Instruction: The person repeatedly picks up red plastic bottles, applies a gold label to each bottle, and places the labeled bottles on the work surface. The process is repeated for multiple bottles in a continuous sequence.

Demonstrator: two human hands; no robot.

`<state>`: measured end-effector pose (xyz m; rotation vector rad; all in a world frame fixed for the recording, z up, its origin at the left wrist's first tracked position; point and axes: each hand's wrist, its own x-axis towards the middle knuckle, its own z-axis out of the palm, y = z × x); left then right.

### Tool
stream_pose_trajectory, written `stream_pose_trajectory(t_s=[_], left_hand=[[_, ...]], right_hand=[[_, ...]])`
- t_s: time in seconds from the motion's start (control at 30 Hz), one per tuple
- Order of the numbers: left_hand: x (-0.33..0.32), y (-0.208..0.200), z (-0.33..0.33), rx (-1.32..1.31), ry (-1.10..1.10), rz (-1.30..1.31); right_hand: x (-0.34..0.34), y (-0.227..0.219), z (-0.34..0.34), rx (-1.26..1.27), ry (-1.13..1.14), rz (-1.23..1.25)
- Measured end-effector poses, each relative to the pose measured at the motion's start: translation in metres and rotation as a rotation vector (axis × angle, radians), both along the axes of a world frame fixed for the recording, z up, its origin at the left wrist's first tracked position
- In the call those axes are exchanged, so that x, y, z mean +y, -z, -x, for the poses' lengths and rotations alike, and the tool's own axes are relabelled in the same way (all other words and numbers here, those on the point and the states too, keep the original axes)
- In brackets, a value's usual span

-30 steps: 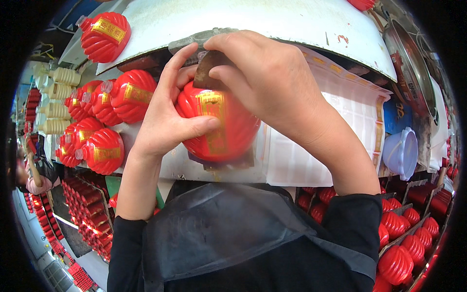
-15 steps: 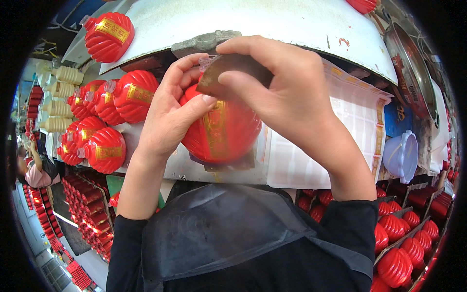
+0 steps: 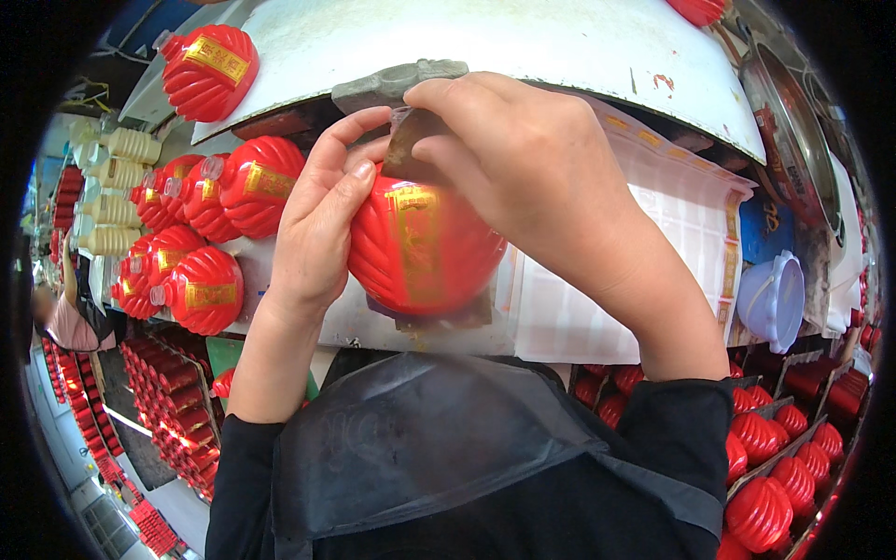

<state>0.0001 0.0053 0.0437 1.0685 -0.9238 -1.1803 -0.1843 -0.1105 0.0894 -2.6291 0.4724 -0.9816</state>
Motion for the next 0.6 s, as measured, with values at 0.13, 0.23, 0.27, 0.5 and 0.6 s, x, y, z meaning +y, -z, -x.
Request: stream_pose_trajectory(t_s=[0.13, 0.23, 0.27, 0.5, 0.6], left_hand=[[0.001, -0.007, 0.004, -0.155, -0.022, -0.019], [-0.007, -0.008, 0.003, -0.416, -0.031, -0.039], [-0.013, -0.006, 0.001, -0.488, -0.031, -0.046], [-0.031, 0.015, -0.016, -0.281, -0.128, -0.237], [-0.03, 0.025, -0.018, -0.319, -0.157, -0.16]], right_hand=[[-0.004, 0.006, 0.001, -0.03, -0.02, 0.079], [-0.009, 0.011, 0.002, -0.057, -0.031, 0.162], [-0.012, 0.013, 0.003, -0.077, -0.036, 0.166], [0.018, 0.038, 0.028, -0.101, -0.197, 0.08], [0.051, 0.044, 0.044, -0.096, -0.355, 0.098]])
